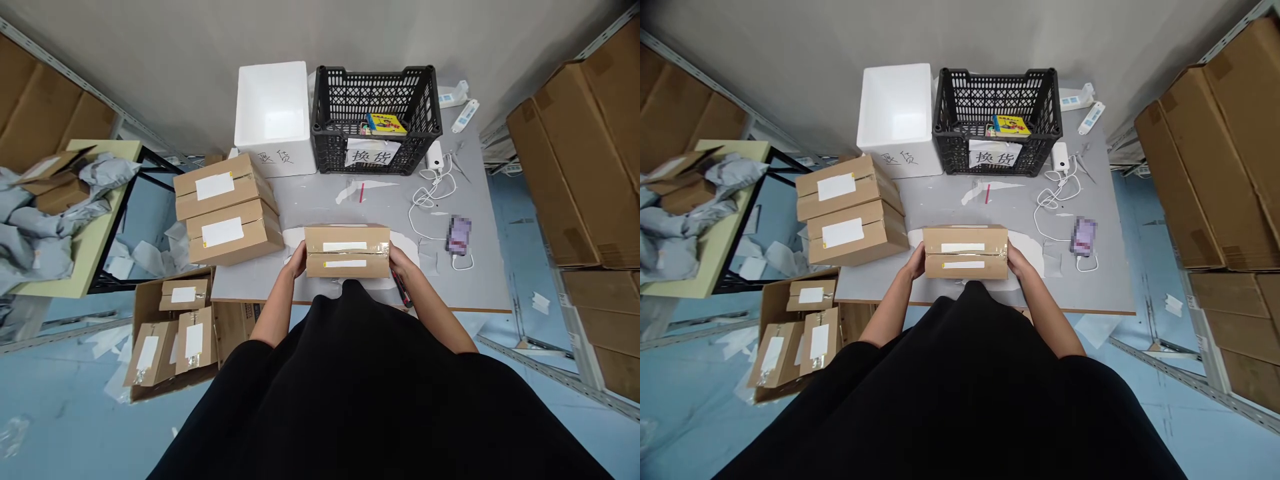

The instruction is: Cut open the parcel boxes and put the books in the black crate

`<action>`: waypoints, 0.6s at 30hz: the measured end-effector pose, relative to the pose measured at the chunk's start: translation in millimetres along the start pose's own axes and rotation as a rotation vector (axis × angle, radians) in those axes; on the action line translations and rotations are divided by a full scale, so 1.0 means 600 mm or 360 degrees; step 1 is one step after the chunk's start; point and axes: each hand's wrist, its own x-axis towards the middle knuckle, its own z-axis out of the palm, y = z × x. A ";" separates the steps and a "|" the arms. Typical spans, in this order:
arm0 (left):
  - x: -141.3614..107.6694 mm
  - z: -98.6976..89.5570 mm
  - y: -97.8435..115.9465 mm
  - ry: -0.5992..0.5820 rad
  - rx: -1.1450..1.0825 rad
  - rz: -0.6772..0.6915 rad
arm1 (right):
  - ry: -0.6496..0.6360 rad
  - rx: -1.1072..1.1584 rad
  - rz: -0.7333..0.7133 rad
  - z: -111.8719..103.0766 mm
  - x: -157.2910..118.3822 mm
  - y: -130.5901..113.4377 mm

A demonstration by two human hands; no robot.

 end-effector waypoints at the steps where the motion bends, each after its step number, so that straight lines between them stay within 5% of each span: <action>1: -0.002 0.001 0.001 -0.0025 -0.0059 0.0007 | -0.0014 0.0026 -0.0048 -0.001 -0.006 -0.004; 6: 0.001 0.001 0.000 0.0036 -0.0150 0.0137 | -0.0014 0.0116 -0.0209 -0.023 -0.024 -0.010; 12: 0.003 -0.005 -0.036 0.0068 -0.0133 0.0135 | -0.0231 0.0239 -0.0207 -0.041 -0.039 0.034; 18: 0.006 -0.006 -0.066 0.0131 -0.0176 0.0186 | -0.0115 0.0271 -0.0186 -0.044 -0.036 0.060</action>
